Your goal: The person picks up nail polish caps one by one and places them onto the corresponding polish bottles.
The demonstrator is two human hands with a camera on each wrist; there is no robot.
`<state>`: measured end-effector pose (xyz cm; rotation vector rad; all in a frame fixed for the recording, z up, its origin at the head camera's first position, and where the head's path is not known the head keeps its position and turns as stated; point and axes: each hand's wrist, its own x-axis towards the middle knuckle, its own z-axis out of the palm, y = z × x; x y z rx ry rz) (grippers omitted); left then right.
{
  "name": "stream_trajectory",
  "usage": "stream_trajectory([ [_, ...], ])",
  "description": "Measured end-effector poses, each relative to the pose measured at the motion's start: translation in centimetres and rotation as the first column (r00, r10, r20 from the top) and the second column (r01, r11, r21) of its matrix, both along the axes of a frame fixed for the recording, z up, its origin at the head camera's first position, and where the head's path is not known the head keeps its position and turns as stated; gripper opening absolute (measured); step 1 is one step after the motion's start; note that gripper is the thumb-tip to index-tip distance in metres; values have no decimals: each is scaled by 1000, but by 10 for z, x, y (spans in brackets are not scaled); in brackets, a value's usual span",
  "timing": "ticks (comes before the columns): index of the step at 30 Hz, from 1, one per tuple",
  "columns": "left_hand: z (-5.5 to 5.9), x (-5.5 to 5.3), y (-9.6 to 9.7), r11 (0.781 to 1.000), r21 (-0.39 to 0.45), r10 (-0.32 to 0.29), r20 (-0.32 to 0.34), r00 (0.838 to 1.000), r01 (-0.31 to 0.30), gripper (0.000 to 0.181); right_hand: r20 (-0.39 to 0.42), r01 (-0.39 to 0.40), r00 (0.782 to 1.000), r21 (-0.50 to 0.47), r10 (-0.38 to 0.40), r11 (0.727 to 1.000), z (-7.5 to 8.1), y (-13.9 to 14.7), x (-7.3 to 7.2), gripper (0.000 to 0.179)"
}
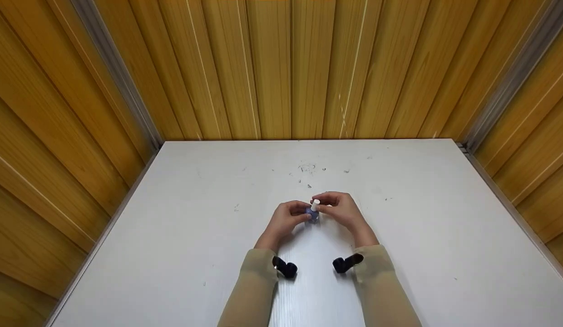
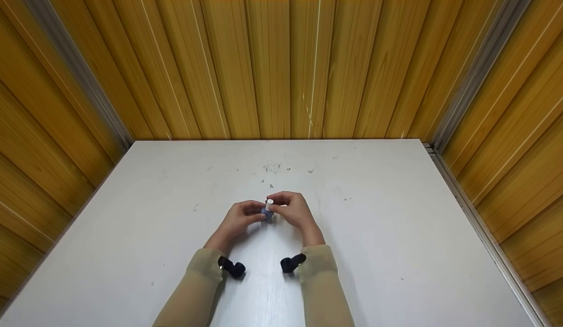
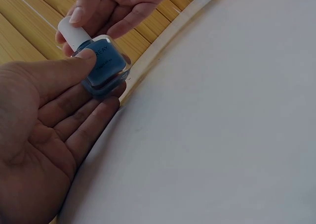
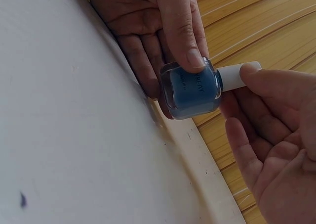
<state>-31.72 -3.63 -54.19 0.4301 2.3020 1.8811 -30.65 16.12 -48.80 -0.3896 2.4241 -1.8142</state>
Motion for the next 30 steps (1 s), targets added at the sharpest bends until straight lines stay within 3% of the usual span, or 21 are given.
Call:
stream_trajectory([
  [16,0,-1,0,1000,-8,7,6,1000,-7,26,-10,27,1000,32,-27,999,5,-1,3,24],
  [23,-1,-1,0,1000,-11,5,-4,1000,-5,26,-16,41,999,20,-41,999,-21,3,-14,27],
  [30,1,0,1,1000,-6,16,14,1000,-16,26,-28,-38,999,-80,36,996,-29,7,-17,37],
])
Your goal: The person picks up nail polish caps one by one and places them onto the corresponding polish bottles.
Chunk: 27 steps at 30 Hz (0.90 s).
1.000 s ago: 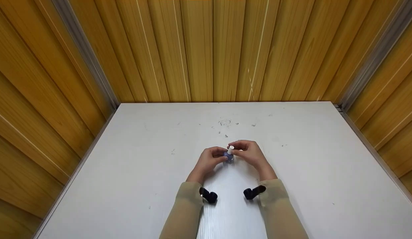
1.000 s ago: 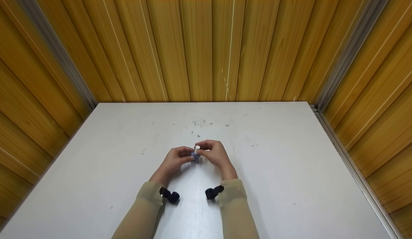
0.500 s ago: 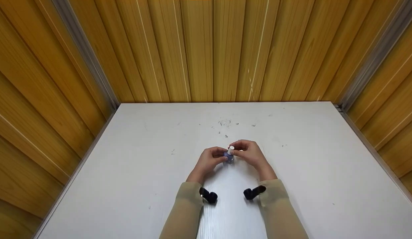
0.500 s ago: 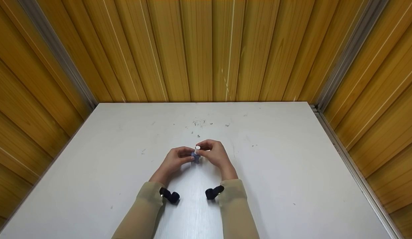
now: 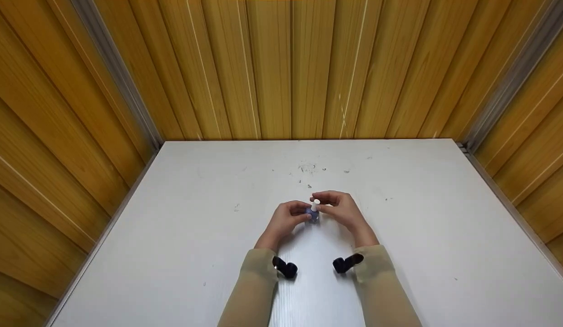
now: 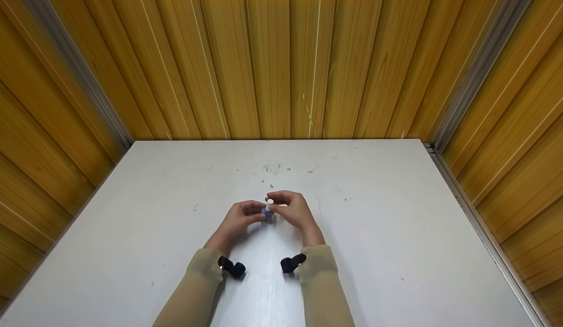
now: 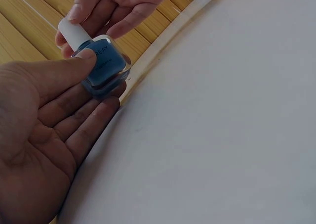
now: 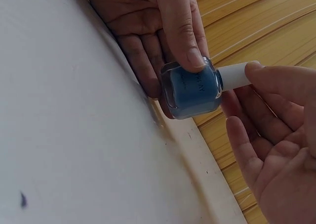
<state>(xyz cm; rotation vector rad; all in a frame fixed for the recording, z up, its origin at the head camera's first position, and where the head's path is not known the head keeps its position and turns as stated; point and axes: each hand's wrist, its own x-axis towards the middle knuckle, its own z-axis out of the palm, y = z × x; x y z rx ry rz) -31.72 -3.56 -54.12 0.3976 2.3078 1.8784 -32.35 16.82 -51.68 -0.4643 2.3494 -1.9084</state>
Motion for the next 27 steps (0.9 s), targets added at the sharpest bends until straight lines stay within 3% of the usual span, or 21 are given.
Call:
stream_trajectory([
  [12,-1,0,0,1000,4,-6,-10,1000,6,26,-3,11,1000,23,-11,1000,3,-2,0,29],
  [20,0,1,0,1000,1,-5,-10,1000,5,26,-16,17,1000,26,-17,1000,30,-7,18,26],
  [27,0,0,0,1000,1,-9,-1,1000,9,25,26,64,997,61,-66,996,32,-8,20,26],
])
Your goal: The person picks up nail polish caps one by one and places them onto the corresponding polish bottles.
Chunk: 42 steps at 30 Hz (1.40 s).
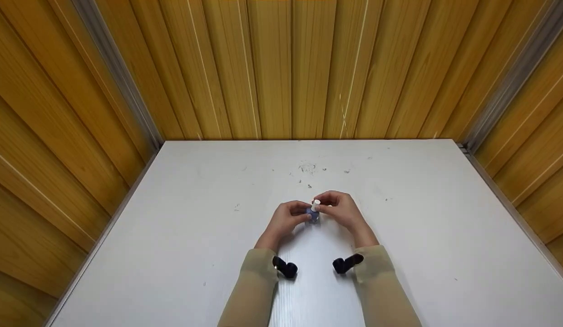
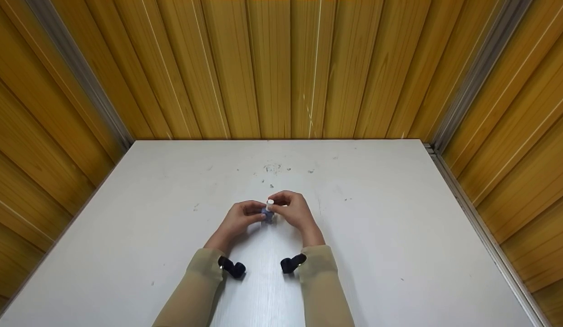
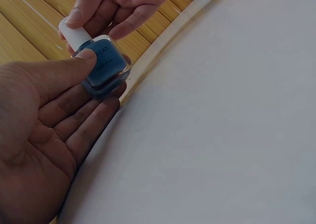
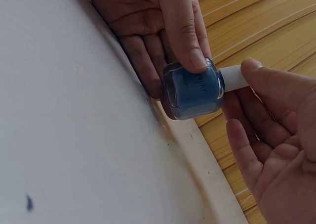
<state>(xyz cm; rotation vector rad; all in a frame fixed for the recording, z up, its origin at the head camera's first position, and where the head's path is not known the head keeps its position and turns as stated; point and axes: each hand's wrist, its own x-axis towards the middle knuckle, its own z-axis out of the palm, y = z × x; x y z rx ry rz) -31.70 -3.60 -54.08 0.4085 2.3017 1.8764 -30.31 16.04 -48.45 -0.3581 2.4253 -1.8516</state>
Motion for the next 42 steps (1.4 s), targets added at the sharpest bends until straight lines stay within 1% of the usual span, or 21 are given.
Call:
stream_trajectory([
  [5,0,0,0,1000,1,-4,-4,1000,4,26,13,18,1000,8,-18,1000,0,-1,0,27],
  [9,0,1,0,1000,10,-8,-15,1000,8,26,2,3,1000,-1,-3,1000,-2,0,-1,30],
  [13,-1,0,1,1000,8,2,-16,1000,-2,27,-8,-28,1000,-35,28,999,-20,4,-13,36],
  [16,-1,0,1,1000,6,6,-13,1000,-6,28,-12,-44,999,-54,44,998,-32,6,-21,36],
  [23,-2,-1,0,1000,19,-7,-9,1000,7,27,-19,-26,1000,-37,25,999,-31,6,-21,30],
  [32,-2,-1,0,1000,-14,-2,-9,1000,2,26,-45,-16,999,-12,15,1000,-31,6,-21,28],
  [37,-1,0,0,1000,-11,0,-24,1000,-1,25,-27,2,1000,2,-2,1000,-30,5,-21,27],
  [42,-1,0,0,1000,-8,1,-18,1000,-1,26,-16,21,1000,28,-20,999,-29,4,-22,26],
])
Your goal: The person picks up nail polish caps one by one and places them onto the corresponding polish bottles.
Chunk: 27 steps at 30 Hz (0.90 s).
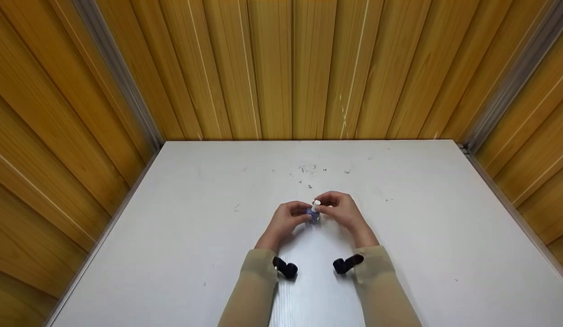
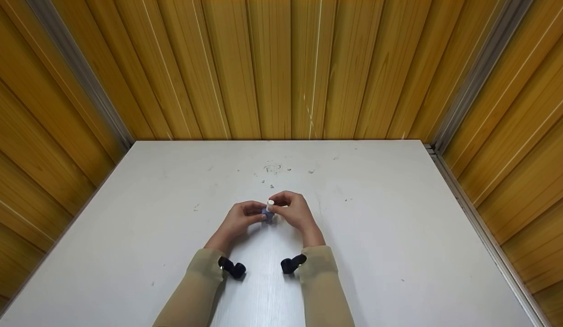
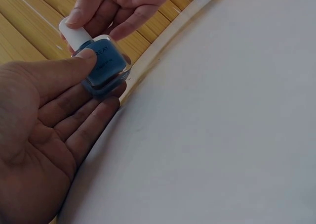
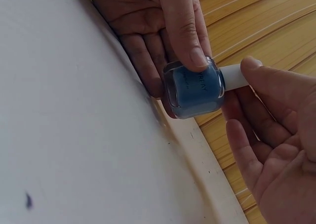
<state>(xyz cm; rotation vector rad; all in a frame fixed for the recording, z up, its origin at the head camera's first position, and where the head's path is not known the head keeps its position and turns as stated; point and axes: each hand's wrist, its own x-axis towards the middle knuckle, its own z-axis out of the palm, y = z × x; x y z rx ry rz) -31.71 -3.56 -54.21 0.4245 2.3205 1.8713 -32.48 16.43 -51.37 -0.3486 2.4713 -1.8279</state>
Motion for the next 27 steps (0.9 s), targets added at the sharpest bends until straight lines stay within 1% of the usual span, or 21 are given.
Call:
stream_trajectory([
  [5,0,0,0,1000,6,-8,-5,1000,8,26,-1,1,1000,-15,-1,1000,-1,1,1,28],
  [11,1,0,0,1000,22,-11,-7,1000,11,26,-6,-73,997,-76,72,994,-1,3,1,38],
  [15,0,-1,0,1000,21,-8,-1,1000,8,26,-13,-100,995,-94,99,990,-1,4,1,35],
  [20,0,-1,0,1000,16,2,17,1000,-2,27,-34,-108,994,-88,105,990,-3,4,1,31],
  [27,-1,-1,0,1000,19,-4,4,1000,4,28,-43,-85,996,-74,83,994,-4,3,0,29],
])
